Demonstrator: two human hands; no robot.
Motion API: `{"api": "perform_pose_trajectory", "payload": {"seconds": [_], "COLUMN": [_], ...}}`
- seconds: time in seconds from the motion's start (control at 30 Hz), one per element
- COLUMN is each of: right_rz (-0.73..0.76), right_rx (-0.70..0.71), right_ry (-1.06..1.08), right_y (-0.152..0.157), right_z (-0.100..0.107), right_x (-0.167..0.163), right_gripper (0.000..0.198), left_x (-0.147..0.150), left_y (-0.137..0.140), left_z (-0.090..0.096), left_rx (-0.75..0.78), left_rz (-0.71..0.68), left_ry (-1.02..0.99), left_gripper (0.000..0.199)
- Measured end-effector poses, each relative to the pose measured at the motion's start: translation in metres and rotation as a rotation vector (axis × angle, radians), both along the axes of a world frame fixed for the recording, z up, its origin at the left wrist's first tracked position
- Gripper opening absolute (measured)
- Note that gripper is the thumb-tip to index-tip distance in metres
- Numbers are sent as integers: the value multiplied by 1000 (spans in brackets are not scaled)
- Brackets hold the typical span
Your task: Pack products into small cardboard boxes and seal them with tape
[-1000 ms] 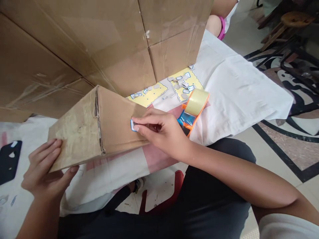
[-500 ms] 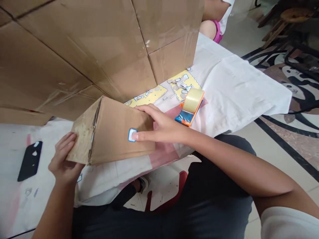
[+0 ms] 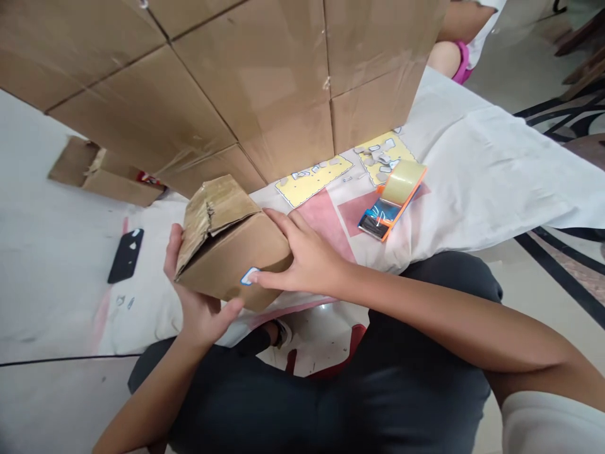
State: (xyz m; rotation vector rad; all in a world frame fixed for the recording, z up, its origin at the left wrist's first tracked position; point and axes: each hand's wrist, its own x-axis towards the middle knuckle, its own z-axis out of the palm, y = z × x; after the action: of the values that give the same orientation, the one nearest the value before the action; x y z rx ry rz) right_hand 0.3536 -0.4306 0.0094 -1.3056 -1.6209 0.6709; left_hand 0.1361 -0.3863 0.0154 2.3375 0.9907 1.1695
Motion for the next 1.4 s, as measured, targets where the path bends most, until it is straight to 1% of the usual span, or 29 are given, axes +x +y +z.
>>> {"api": "perform_pose_trajectory", "payload": {"seconds": [0.17,0.27,0.4,0.6,0.73,0.9,1.03,1.2,1.3,1.4], "right_rz": [-13,-2,-3,-29,-37,-11,-7,-26,-30,-7], "right_rx": [26,53,101,156,157,126,152,166,174,195], "right_ry": [-38,-49,-51,-15,-17,-56,-62,-20,1,-26], "right_y": [-1,-4,-9,-13,-14,-16,-16,-14,-14,-15], "right_z": [-6,-9,-14,-20,-24,-28,-30,-31,-30,-29], "right_x": [-12,-17,-19,-24,-27,-25,-22,-23,-26,-27], "right_gripper": [88,82,70,54,54,55,51,67,59,51], "left_x": [0,-3,-8,-7,-8,-15,-17,-12,-12,-16], "left_y": [-4,-5,-5,-6,0,3,1,-1,0,2], "left_z": [-1,-2,-4,-17,-23,-17,-14,-14,-16,-18], "left_rx": [66,69,62,25,40,46,62,63,62,50], "left_rz": [2,-39,-88,-100,-134,-204,-225,-192,-187,-202], "left_ry": [-29,-23,-5,-26,-30,46,61,35,33,39], "left_gripper": [106,108,110,108,107,105,105,112,113,112]}}
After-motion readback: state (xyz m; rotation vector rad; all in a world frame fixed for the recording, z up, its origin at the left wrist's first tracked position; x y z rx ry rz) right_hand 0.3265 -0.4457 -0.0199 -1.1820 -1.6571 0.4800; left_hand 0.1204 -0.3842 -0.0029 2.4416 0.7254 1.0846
